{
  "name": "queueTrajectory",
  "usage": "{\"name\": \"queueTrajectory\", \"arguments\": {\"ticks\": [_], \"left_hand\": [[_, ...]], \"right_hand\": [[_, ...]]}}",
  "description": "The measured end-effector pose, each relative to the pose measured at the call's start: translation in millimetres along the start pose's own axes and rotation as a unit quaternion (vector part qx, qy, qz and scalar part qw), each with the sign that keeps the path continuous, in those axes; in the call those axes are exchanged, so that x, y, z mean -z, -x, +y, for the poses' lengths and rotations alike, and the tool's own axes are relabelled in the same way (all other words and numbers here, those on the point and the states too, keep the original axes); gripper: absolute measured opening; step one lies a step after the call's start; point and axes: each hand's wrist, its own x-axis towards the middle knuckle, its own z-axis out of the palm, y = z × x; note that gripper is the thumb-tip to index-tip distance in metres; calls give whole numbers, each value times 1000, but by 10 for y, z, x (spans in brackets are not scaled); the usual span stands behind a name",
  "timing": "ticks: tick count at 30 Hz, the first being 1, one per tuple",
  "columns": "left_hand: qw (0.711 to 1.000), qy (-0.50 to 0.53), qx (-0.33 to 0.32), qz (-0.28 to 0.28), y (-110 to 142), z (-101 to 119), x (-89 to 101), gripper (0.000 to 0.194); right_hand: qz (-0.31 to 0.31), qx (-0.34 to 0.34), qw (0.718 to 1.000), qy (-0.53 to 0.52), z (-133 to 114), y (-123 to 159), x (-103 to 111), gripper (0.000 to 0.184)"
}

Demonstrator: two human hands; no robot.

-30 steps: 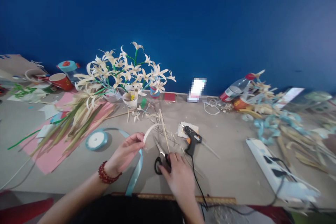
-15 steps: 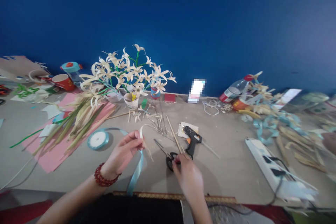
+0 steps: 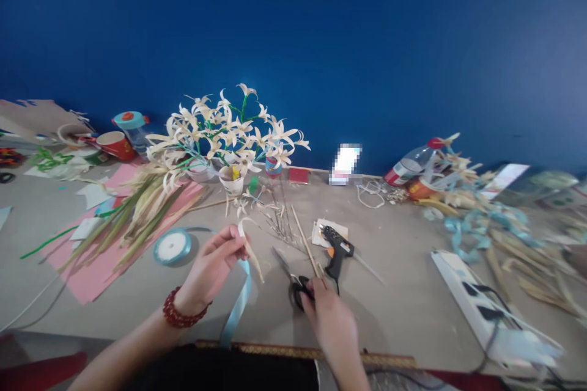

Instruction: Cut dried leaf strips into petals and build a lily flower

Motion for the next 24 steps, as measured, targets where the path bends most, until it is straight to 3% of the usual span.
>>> {"name": "queueTrajectory", "arguments": {"ticks": [2,5,7,9,15,19,24], "left_hand": [[1000,10,-4,8,-26,-14,5,15],[1000,25,-8,15,-55,-22,-15,16],[999,26,-11,21,-67,-19,-51,18],[999,20,-14,32,-75,-15,-97,19],[993,20,-90,76,-108,-58,-197,18],[984,10,-143,104,-120,-108,-215,17],[980,12,-155,122,-119,-130,-225,19]], "right_hand": [[-42,-38,989,-137,13,13,45,22],[-118,-75,919,-367,-40,61,96,38],[-135,-62,878,-455,-112,102,81,43],[-138,-41,862,-486,-187,137,11,45],[-189,-4,855,-483,-354,145,-248,54],[-225,20,856,-465,-462,114,-224,55],[-201,48,870,-448,-539,44,-172,55]]}}
